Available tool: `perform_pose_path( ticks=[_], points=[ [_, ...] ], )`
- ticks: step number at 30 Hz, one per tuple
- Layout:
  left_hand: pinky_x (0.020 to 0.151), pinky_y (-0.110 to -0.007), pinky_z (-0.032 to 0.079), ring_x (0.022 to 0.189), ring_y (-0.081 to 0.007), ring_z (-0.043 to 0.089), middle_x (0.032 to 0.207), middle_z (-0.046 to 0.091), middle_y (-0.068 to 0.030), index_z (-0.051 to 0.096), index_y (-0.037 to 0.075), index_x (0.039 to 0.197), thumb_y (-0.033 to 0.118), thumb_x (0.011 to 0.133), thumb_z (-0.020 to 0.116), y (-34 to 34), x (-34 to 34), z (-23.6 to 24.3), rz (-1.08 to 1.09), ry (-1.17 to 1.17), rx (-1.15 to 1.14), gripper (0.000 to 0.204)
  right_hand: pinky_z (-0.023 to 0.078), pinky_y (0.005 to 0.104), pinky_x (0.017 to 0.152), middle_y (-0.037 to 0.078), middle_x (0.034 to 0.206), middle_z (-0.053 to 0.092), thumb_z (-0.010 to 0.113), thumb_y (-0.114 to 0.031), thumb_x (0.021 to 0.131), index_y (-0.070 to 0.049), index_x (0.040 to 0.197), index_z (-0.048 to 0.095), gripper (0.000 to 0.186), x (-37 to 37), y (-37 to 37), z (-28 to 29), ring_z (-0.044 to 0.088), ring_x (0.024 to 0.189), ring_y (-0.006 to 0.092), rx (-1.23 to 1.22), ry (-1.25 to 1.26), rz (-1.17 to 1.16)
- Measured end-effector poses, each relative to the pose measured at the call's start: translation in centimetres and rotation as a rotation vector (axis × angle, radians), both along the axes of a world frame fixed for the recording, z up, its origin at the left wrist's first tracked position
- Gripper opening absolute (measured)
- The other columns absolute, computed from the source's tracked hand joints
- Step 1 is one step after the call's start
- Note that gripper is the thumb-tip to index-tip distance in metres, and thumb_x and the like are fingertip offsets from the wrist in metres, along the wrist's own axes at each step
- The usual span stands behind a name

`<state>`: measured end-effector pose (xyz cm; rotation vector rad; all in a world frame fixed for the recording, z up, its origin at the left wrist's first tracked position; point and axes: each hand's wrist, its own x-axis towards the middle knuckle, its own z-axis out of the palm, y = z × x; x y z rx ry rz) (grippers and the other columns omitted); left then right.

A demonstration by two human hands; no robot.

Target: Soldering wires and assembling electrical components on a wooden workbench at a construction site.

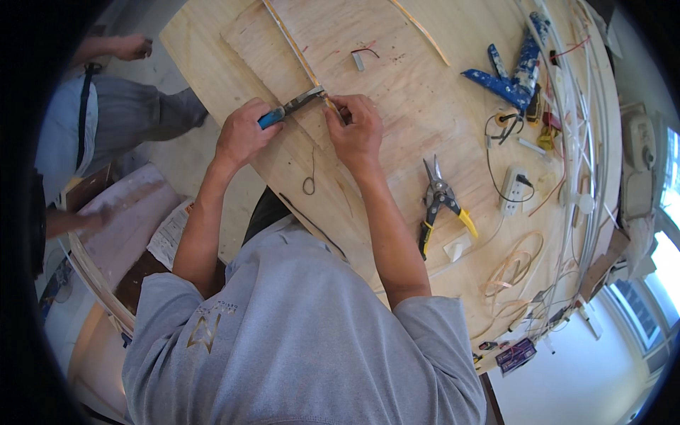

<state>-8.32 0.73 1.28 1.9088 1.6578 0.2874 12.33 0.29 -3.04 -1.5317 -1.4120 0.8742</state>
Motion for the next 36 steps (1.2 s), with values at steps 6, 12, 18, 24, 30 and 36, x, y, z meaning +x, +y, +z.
perform_pose_path(
  ticks=[6, 12, 18, 24, 30, 36],
  points=[
    [0.068, -0.04, 0.045, 0.076, -0.035, 0.056, 0.08, 0.053, -0.0145, 0.057, 0.001, 0.08, 0.02, 0.075, 0.072, 0.1, -0.1, 0.1, 0.009, -0.001, -0.006, 0.025, 0.048, 0.0295, 0.059, 0.006, 0.076, 0.061, 0.075, -0.005, 0.071, -0.007, 0.088, 0.069, 0.018, -0.2, 0.2, 0.3, 0.058, 0.063, 0.0173, 0.008, -0.002, 0.001],
    [0.068, -0.041, 0.045, 0.078, -0.0356, 0.057, 0.082, 0.055, -0.0145, 0.06, 0.004, 0.08, 0.023, 0.076, 0.072, 0.1, -0.2, -0.1, 0.004, 0.029, -0.036, 0.023, 0.047, 0.0255, 0.059, 0.005, 0.076, 0.061, 0.075, -0.006, 0.074, -0.005, 0.09, 0.067, 0.017, 0.2, -0.1, 1.1, 0.057, 0.063, 0.0118, -0.101, 0.047, -0.011],
    [0.072, -0.04, 0.048, 0.08, -0.0349, 0.058, 0.086, 0.059, -0.0144, 0.064, 0.002, 0.087, 0.021, 0.078, 0.072, 0.0, 1.8, 2.3, -0.017, 0.024, 0.239, 0.022, 0.047, 0.0227, 0.059, 0.005, 0.078, 0.062, 0.073, -0.004, 0.077, -0.002, 0.089, 0.066, 0.014, 1.0, -1.6, 2.3, 0.056, 0.064, 0.0085, -0.145, 0.471, -0.069],
    [0.071, -0.024, 0.049, 0.086, -0.0136, 0.061, 0.102, 0.065, -0.0086, 0.066, 0.0, 0.11, 0.017, 0.093, 0.062, -2.6, 8.3, 1.9, 0.13, -0.622, 0.026, 0.025, 0.051, 0.0271, 0.062, 0.01, 0.083, 0.063, 0.072, -0.002, 0.076, -0.001, 0.091, 0.065, 0.016, 1.0, -3.3, 3.5, 0.063, 0.069, 0.016, -0.029, 0.316, -0.051],
    [0.08, -0.027, 0.051, 0.091, -0.0155, 0.064, 0.1, 0.067, -0.0096, 0.064, -0.006, 0.109, 0.012, 0.093, 0.061, -2.4, 8.4, -1.3, 0.424, -1.091, -0.334, 0.025, 0.053, 0.0314, 0.066, 0.013, 0.085, 0.063, 0.07, -0.005, 0.079, -0.001, 0.1, 0.065, 0.022, 2.2, -4.0, 4.5, 0.065, 0.075, 0.021, -0.011, 0.327, 0.026],
    [0.078, -0.024, 0.05, 0.081, -0.0112, 0.063, 0.091, 0.069, -0.0067, 0.068, -0.004, 0.104, 0.011, 0.09, 0.065, -1.6, 9.2, -1.2, 0.447, -1.183, -0.355, 0.021, 0.051, 0.0283, 0.066, 0.011, 0.092, 0.067, 0.068, -0.005, 0.083, -0.002, 0.107, 0.065, 0.024, 5.1, -5.7, 3.1, 0.064, 0.076, 0.0185, -0.038, 0.157, 0.038]
  ],
)
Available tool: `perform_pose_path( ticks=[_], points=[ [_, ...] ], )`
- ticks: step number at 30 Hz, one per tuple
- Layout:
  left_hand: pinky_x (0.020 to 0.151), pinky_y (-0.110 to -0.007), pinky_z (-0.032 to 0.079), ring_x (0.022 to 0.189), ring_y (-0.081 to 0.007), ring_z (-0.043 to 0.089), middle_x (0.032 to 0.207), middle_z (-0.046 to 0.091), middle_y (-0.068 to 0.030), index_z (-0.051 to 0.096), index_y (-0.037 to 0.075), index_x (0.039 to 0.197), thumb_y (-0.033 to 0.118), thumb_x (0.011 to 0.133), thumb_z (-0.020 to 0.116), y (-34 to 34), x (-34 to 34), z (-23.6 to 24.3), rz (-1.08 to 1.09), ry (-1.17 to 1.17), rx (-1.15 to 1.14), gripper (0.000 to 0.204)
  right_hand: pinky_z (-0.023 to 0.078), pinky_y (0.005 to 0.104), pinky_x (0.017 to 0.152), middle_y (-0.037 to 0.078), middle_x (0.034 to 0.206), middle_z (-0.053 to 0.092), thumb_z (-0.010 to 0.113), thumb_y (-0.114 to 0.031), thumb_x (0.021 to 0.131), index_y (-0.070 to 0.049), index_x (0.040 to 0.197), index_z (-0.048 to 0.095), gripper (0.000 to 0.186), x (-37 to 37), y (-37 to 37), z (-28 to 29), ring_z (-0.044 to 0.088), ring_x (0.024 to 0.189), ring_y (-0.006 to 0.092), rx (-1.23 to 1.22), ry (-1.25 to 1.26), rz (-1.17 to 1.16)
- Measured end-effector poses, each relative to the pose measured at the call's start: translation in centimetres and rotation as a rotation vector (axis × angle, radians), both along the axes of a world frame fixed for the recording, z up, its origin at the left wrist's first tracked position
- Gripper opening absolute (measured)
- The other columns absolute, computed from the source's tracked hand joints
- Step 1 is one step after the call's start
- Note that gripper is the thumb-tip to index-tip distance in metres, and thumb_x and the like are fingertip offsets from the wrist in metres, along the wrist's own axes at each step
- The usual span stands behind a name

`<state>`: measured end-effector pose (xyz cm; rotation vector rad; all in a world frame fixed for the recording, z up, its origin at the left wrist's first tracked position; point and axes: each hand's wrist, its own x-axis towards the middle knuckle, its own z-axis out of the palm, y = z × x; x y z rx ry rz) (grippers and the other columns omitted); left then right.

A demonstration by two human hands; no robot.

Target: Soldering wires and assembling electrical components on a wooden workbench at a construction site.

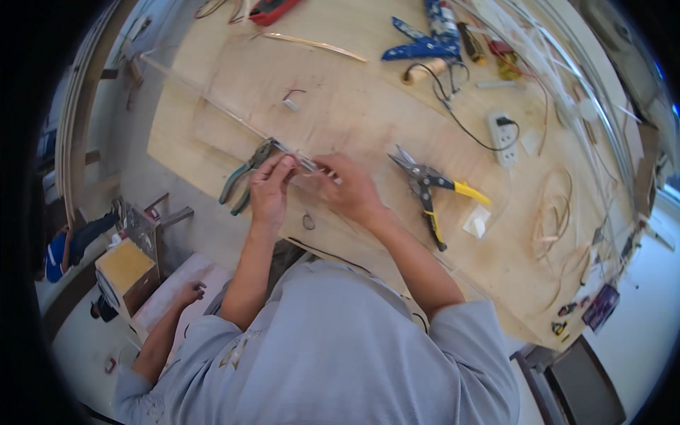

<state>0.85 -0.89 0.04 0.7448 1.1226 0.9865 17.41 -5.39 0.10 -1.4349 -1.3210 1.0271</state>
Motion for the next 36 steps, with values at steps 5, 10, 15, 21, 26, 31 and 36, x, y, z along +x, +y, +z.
perform_pose_path(
  ticks=[5, 10, 15, 21, 26, 31, 36],
  points=[
    [0.077, -0.024, 0.051, 0.08, -0.0112, 0.063, 0.089, 0.068, -0.0057, 0.067, -0.004, 0.102, 0.011, 0.089, 0.065, -0.9, 0.3, 0.6, -0.051, -0.011, -0.01, 0.02, 0.05, 0.0283, 0.066, 0.01, 0.091, 0.067, 0.065, -0.007, 0.086, -0.003, 0.104, 0.066, 0.019, 2.0, 2.0, 1.0, 0.063, 0.074, 0.0177, -0.076, -0.093, -0.092],
    [0.077, -0.023, 0.05, 0.082, -0.0106, 0.062, 0.09, 0.067, -0.0047, 0.067, -0.002, 0.105, 0.011, 0.09, 0.064, -0.8, 1.5, 1.1, -0.227, 0.191, 0.076, 0.02, 0.051, 0.0306, 0.068, 0.011, 0.089, 0.067, 0.062, -0.007, 0.087, -0.003, 0.102, 0.068, 0.016, 2.8, 3.7, 1.1, 0.064, 0.078, 0.02, -0.029, -0.048, -0.038],
    [0.078, -0.023, 0.049, 0.085, -0.0096, 0.061, 0.091, 0.067, -0.0044, 0.067, -0.002, 0.104, 0.011, 0.091, 0.063, -0.5, 0.3, 1.7, -0.333, 0.264, 0.098, 0.019, 0.05, 0.037, 0.072, 0.015, 0.087, 0.067, 0.063, -0.012, 0.085, -0.002, 0.098, 0.068, 0.018, 2.0, 3.5, 3.8, 0.064, 0.082, 0.0288, -0.044, 0.006, 0.127],
    [0.077, -0.022, 0.046, 0.082, -0.0082, 0.058, 0.09, 0.065, -0.0017, 0.068, -0.002, 0.102, 0.012, 0.09, 0.066, 0.5, 1.5, 3.2, -0.513, 0.43, 0.1, 0.019, 0.05, 0.0382, 0.071, 0.017, 0.085, 0.066, 0.066, -0.015, 0.082, 0.0, 0.089, 0.067, 0.016, 4.0, 0.8, 3.6, 0.064, 0.078, 0.0306, -0.127, -0.088, 0.142],
    [0.076, -0.021, 0.045, 0.081, -0.0073, 0.057, 0.088, 0.065, 0.0001, 0.068, -0.003, 0.099, 0.014, 0.089, 0.068, 2.1, 1.4, 3.5, -0.715, 0.514, 0.183, 0.02, 0.05, 0.0374, 0.069, 0.017, 0.082, 0.066, 0.067, -0.014, 0.08, 0.0, 0.088, 0.066, 0.016, 3.3, -0.8, 3.4, 0.063, 0.076, 0.0318, -0.119, 0.005, 0.05],
    [0.075, -0.021, 0.045, 0.08, -0.0067, 0.056, 0.087, 0.065, -0.0001, 0.069, -0.003, 0.097, 0.013, 0.089, 0.067, 4.2, 1.3, 3.3, -0.913, 0.508, 0.22, 0.018, 0.048, 0.0382, 0.069, 0.016, 0.082, 0.065, 0.066, -0.015, 0.08, -0.002, 0.088, 0.064, 0.016, 2.3, -1.0, 2.9, 0.062, 0.077, 0.0325, -0.089, 0.009, -0.058],
    [0.075, -0.02, 0.045, 0.079, -0.0062, 0.056, 0.085, 0.065, 0.0002, 0.069, -0.002, 0.097, 0.013, 0.089, 0.067, 5.6, 2.2, 2.5, -1.025, 0.386, 0.115, 0.017, 0.047, 0.0389, 0.069, 0.015, 0.083, 0.064, 0.065, -0.014, 0.08, -0.003, 0.09, 0.063, 0.015, 1.2, -1.3, 2.7, 0.06, 0.079, 0.0335, -0.168, -0.103, -0.226]
  ],
)
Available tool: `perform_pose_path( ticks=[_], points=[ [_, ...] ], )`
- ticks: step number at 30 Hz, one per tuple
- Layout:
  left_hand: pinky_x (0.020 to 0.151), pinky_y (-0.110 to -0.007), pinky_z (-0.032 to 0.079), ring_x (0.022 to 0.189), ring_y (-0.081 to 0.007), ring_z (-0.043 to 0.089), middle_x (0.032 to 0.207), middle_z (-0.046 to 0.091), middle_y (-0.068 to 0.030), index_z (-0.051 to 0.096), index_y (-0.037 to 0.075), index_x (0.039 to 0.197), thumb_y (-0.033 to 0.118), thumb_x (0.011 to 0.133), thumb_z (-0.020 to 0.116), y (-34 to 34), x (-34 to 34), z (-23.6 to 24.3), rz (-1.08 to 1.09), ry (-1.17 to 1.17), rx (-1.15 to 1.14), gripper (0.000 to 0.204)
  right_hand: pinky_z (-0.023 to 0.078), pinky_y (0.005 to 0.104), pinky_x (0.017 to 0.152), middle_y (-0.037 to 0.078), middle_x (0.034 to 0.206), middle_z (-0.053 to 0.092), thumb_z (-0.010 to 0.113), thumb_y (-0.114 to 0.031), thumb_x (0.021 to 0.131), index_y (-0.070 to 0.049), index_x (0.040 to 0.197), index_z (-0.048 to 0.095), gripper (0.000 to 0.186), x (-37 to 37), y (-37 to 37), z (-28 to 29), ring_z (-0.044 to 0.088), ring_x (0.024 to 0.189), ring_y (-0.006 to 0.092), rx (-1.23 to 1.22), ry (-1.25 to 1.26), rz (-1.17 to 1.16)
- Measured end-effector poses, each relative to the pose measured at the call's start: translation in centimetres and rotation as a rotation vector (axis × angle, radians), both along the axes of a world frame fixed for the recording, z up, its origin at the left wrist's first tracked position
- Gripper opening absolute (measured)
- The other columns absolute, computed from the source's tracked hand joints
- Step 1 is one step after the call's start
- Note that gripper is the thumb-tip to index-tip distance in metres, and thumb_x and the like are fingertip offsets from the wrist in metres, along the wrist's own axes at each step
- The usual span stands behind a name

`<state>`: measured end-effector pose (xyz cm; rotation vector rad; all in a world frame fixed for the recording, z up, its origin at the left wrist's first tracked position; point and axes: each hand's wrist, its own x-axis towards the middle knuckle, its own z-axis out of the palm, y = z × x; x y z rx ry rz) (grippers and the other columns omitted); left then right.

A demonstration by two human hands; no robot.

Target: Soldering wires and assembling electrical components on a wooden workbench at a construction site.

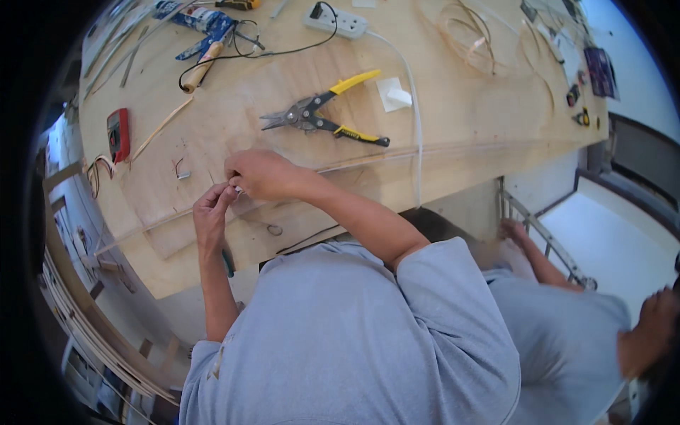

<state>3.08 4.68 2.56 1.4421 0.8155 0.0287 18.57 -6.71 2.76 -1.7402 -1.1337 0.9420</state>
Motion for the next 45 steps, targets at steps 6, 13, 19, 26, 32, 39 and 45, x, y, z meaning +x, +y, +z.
perform_pose_path(
  ticks=[6, 13, 19, 26, 32, 39, 45],
  points=[
    [0.072, -0.02, 0.046, 0.077, -0.0067, 0.058, 0.083, 0.065, -0.0005, 0.069, -0.002, 0.097, 0.015, 0.09, 0.065, 1.2, 0.5, -1.0, -0.055, -0.079, -0.063, 0.019, 0.05, 0.0369, 0.072, 0.013, 0.087, 0.066, 0.067, -0.015, 0.082, -0.003, 0.094, 0.065, 0.018, -0.6, -1.7, 0.2, 0.062, 0.077, 0.0296, 0.061, -0.082, -0.496],
    [0.07, -0.024, 0.05, 0.074, -0.0101, 0.061, 0.083, 0.067, -0.0054, 0.067, -0.004, 0.102, 0.013, 0.091, 0.064, 2.4, -0.5, -1.3, -0.154, -0.117, -0.152, 0.021, 0.024, 0.0513, 0.113, 0.016, 0.146, 0.033, 0.084, -0.027, 0.063, -0.017, 0.149, 0.017, 0.11, 8.1, -8.9, 2.7, 0.03, 0.136, 0.0365, -0.695, -0.936, -0.191],
    [0.072, -0.024, 0.051, 0.076, -0.0102, 0.062, 0.084, 0.068, -0.0059, 0.066, -0.004, 0.104, 0.013, 0.091, 0.063, 1.8, -0.6, -1.1, -0.043, -0.161, -0.274, 0.022, 0.03, 0.0491, 0.109, 0.017, 0.134, 0.042, 0.08, -0.025, 0.059, -0.013, 0.148, 0.023, 0.106, 11.6, -9.4, 2.6, 0.036, 0.131, 0.0341, -0.633, -0.991, 0.192],
    [0.077, -0.024, 0.051, 0.08, -0.0102, 0.063, 0.086, 0.068, -0.006, 0.066, -0.004, 0.104, 0.013, 0.091, 0.063, 1.4, -1.1, -0.8, -0.069, -0.161, -0.18, 0.022, 0.042, 0.0371, 0.095, 0.019, 0.12, 0.055, 0.066, -0.031, 0.073, -0.004, 0.134, 0.045, 0.07, 9.0, -11.9, 6.9, 0.053, 0.11, 0.0307, -0.444, -0.6, 0.038],
    [0.076, -0.024, 0.05, 0.08, -0.0104, 0.063, 0.086, 0.068, -0.0058, 0.067, -0.004, 0.104, 0.014, 0.09, 0.063, 1.5, -0.8, -0.9, -0.188, -0.176, -0.136, 0.023, 0.039, 0.031, 0.094, 0.008, 0.11, 0.06, 0.057, -0.034, 0.081, 0.002, 0.131, 0.047, 0.063, -7.1, -18.4, 4.3, 0.052, 0.103, 0.0168, -0.298, 0.613, -0.327],
    [0.073, -0.024, 0.05, 0.077, -0.0099, 0.063, 0.084, 0.07, -0.0063, 0.068, -0.006, 0.103, 0.011, 0.088, 0.064, 2.6, -0.2, -0.4, -0.338, -0.155, -0.203, 0.023, 0.036, 0.0323, 0.1, 0.012, 0.13, 0.05, 0.06, -0.026, 0.08, 0.002, 0.142, 0.036, 0.071, -13.5, -16.5, 2.5, 0.046, 0.117, 0.0194, -0.238, 0.672, -0.4],
    [0.072, -0.024, 0.049, 0.074, -0.0099, 0.061, 0.082, 0.069, -0.0054, 0.069, -0.005, 0.1, 0.013, 0.087, 0.066, 3.4, 0.7, -0.1, -0.436, -0.071, -0.202, 0.022, 0.033, 0.0323, 0.103, 0.014, 0.133, 0.047, 0.061, -0.027, 0.08, 0.002, 0.143, 0.034, 0.074, -14.1, -16.1, 2.2, 0.044, 0.121, 0.0209, -0.228, 0.669, -0.361]
  ],
)
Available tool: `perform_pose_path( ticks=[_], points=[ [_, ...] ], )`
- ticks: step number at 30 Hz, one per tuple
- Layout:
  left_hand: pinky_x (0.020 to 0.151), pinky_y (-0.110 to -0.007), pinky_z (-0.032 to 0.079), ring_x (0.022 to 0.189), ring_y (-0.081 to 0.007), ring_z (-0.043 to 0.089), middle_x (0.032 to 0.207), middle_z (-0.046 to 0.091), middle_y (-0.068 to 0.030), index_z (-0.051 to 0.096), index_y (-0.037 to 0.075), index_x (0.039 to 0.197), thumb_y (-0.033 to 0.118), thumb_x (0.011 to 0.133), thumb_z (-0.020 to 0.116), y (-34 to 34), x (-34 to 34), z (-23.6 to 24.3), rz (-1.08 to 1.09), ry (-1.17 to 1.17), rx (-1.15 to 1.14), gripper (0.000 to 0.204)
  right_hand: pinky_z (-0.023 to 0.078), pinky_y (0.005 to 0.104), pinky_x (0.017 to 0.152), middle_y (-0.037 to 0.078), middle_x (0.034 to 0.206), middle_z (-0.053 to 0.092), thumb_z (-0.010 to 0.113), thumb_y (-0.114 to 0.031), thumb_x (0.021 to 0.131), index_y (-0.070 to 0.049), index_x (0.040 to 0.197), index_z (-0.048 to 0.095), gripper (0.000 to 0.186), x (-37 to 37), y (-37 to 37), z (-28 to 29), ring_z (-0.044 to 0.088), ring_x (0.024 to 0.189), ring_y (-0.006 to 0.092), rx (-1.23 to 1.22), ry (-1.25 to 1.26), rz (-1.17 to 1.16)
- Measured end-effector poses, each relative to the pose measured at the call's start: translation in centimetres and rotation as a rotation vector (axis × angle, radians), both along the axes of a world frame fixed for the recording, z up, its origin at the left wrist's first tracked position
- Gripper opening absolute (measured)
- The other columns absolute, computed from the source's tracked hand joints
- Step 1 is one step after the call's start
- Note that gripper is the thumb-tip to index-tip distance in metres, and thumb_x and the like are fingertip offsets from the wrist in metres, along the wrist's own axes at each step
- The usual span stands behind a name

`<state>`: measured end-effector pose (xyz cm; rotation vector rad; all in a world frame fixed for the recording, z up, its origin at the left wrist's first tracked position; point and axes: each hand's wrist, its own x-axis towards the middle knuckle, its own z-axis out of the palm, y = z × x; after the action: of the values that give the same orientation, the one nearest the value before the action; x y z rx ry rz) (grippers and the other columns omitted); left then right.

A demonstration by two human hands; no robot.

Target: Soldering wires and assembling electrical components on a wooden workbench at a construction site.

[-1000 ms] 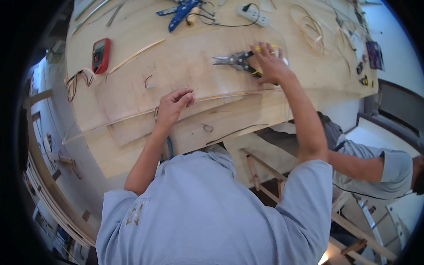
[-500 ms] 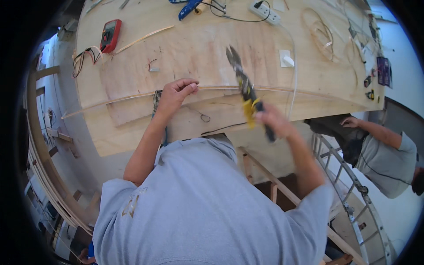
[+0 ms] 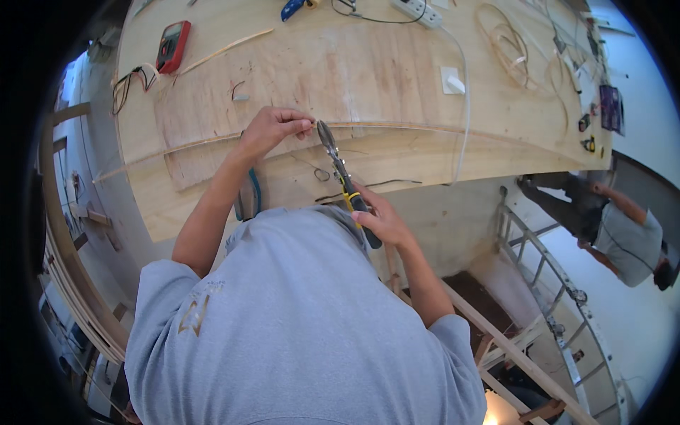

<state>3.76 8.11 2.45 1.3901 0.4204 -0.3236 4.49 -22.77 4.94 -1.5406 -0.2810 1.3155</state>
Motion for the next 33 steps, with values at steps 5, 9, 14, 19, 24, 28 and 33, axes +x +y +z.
perform_pose_path(
  ticks=[5, 9, 14, 19, 24, 28, 33],
  points=[
    [0.07, -0.024, 0.049, 0.072, -0.0094, 0.06, 0.081, 0.069, -0.0056, 0.07, -0.005, 0.098, 0.012, 0.086, 0.067, 0.0, -0.1, 0.2, -0.003, 0.002, -0.003, 0.021, 0.033, 0.0333, 0.104, 0.014, 0.136, 0.046, 0.061, -0.028, 0.08, 0.002, 0.143, 0.034, 0.074, -0.4, 0.5, 0.0, 0.044, 0.123, 0.021, 0.013, -0.016, 0.006],
    [0.068, -0.024, 0.049, 0.07, -0.0084, 0.06, 0.079, 0.07, -0.0044, 0.071, -0.004, 0.094, 0.011, 0.085, 0.068, 0.0, -0.1, -0.1, -0.004, -0.01, 0.014, 0.018, 0.034, 0.0339, 0.104, 0.014, 0.136, 0.048, 0.063, -0.026, 0.08, 0.002, 0.142, 0.036, 0.073, -0.8, 0.7, -0.3, 0.045, 0.122, 0.0208, -0.019, 0.012, -0.028],
    [0.065, -0.023, 0.049, 0.066, -0.008, 0.06, 0.076, 0.069, -0.0037, 0.072, -0.004, 0.093, 0.011, 0.085, 0.068, -0.3, -0.1, -0.8, 0.002, -0.06, 0.087, 0.017, 0.039, 0.034, 0.1, 0.013, 0.133, 0.051, 0.066, -0.022, 0.08, 0.001, 0.142, 0.038, 0.072, -0.9, 1.0, -0.2, 0.049, 0.118, 0.0202, -0.059, -0.033, -0.038],
    [0.063, -0.023, 0.05, 0.065, -0.0081, 0.059, 0.075, 0.069, -0.0039, 0.072, -0.004, 0.093, 0.011, 0.085, 0.068, -0.5, 0.0, -0.7, -0.008, -0.094, 0.16, 0.018, 0.043, 0.0321, 0.094, 0.012, 0.13, 0.053, 0.068, -0.019, 0.08, 0.0, 0.14, 0.041, 0.068, -1.0, 1.2, 0.1, 0.052, 0.113, 0.0174, -0.091, -0.05, -0.083],
    [0.063, -0.023, 0.05, 0.065, -0.0079, 0.059, 0.075, 0.069, -0.0039, 0.072, -0.004, 0.093, 0.01, 0.084, 0.067, -0.8, 0.0, -0.7, 0.019, -0.057, 0.194, 0.017, 0.045, 0.0304, 0.09, 0.011, 0.128, 0.055, 0.069, -0.018, 0.08, -0.001, 0.139, 0.042, 0.067, -1.2, 1.3, -0.1, 0.054, 0.109, 0.0155, -0.072, -0.117, -0.098],
    [0.063, -0.024, 0.05, 0.065, -0.0078, 0.059, 0.075, 0.069, -0.004, 0.072, -0.003, 0.093, 0.01, 0.084, 0.067, -0.8, -0.1, -0.6, 0.014, -0.054, 0.246, 0.017, 0.046, 0.0294, 0.088, 0.011, 0.125, 0.057, 0.069, -0.018, 0.08, -0.001, 0.138, 0.044, 0.066, -1.2, 1.6, 0.2, 0.055, 0.107, 0.0146, -0.079, -0.11, -0.116],
    [0.063, -0.024, 0.05, 0.065, -0.0079, 0.059, 0.076, 0.07, -0.0042, 0.072, -0.002, 0.093, 0.01, 0.083, 0.068, -0.8, -0.2, -0.5, 0.027, -0.06, 0.243, 0.017, 0.047, 0.0286, 0.087, 0.011, 0.121, 0.059, 0.069, -0.017, 0.079, 0.0, 0.137, 0.045, 0.064, -1.3, 1.5, -0.1, 0.056, 0.104, 0.0143, -0.067, -0.15, -0.132]
  ],
)
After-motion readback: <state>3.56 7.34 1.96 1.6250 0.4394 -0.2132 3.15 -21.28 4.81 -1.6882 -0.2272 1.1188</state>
